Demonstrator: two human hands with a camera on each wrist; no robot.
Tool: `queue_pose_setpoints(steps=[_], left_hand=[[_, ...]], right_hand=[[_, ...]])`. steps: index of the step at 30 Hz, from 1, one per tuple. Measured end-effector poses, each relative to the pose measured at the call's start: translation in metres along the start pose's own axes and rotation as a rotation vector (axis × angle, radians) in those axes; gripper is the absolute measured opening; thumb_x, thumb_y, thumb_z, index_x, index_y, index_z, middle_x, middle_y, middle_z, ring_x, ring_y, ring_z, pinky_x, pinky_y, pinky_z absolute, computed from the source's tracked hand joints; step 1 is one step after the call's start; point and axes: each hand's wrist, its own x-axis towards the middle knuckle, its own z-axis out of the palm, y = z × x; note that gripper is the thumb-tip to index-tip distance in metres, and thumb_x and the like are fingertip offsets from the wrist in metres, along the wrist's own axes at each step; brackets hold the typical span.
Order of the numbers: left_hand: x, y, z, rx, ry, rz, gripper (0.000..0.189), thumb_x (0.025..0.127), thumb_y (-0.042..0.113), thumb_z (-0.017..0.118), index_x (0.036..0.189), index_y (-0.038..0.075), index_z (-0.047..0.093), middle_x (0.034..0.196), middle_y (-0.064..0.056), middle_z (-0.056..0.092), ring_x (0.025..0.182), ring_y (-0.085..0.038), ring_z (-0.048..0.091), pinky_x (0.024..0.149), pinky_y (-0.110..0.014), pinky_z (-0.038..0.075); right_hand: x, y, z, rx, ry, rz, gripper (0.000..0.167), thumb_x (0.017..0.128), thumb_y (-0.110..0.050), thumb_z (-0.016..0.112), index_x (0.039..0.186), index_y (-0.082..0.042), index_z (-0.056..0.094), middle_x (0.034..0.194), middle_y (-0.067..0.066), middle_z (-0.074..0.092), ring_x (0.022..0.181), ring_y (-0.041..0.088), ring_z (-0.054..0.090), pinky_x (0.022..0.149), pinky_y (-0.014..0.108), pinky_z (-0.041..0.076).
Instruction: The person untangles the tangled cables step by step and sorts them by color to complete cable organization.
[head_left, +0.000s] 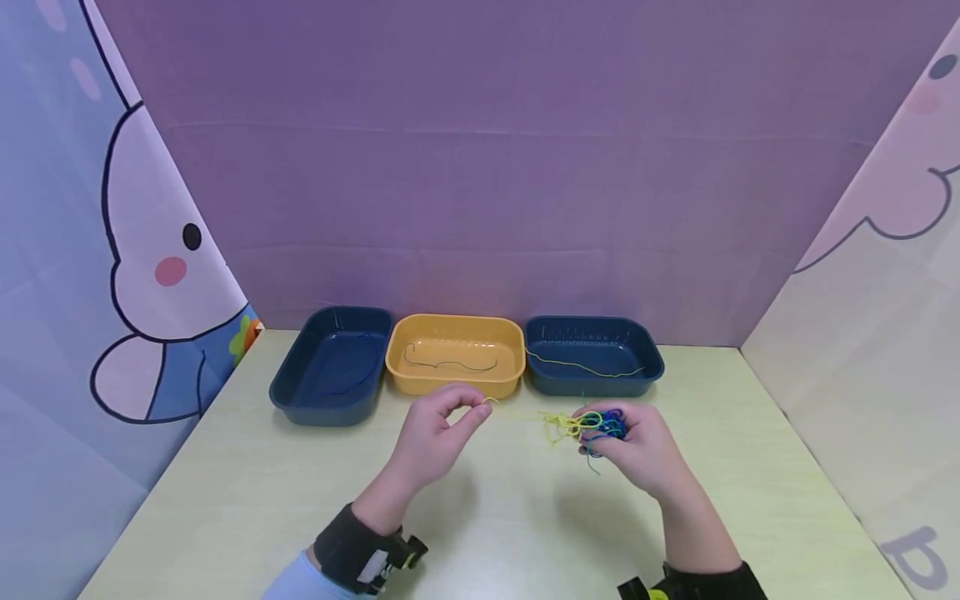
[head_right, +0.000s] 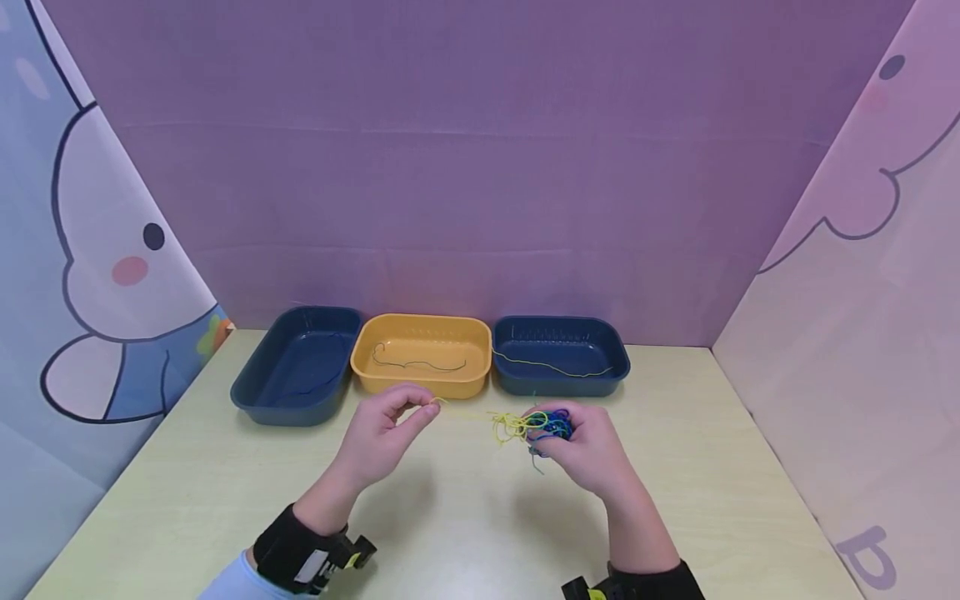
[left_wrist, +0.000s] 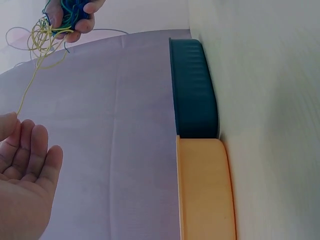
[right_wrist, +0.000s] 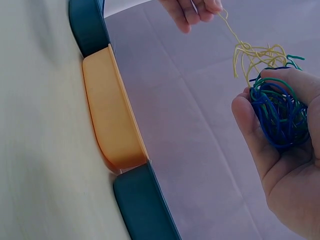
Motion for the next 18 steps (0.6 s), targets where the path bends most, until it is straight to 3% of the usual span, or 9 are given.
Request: queue_pose_setpoints(steps=[7, 18], left_hand=[[0.002, 0.001, -0.007, -0.035, 0.016, -0.013, 0.006, 0.098, 0.01, 0.069, 0.094, 0.01, 0.073, 0.088, 0.003, 0.068, 0.081, -0.017, 0.06, 0.074, -0.031, 0.053], [0.004, 0.001, -0.017, -0.079, 0.07, 0.009, 0.005, 0.097, 0.002, 0.068, 0.094, 0.001, 0.072, 0.091, -0.006, 0.07, 0.084, -0.021, 0.062, 0.082, -0.029, 0.055]], right_hand=[[-0.001, -0.002, -0.002, -0.003, 0.013, -0.02, 0.022, 0.087, 0.015, 0.066, 0.108, 0.009, 0.071, 0.091, 0.015, 0.074, 0.072, 0.021, 0.074, 0.065, 0.036, 0.061], [-0.004, -0.005, -0.008, -0.009, 0.055, 0.023, 0.022, 0.088, 0.012, 0.068, 0.111, 0.013, 0.069, 0.089, 0.016, 0.074, 0.071, 0.02, 0.074, 0.067, 0.033, 0.061]])
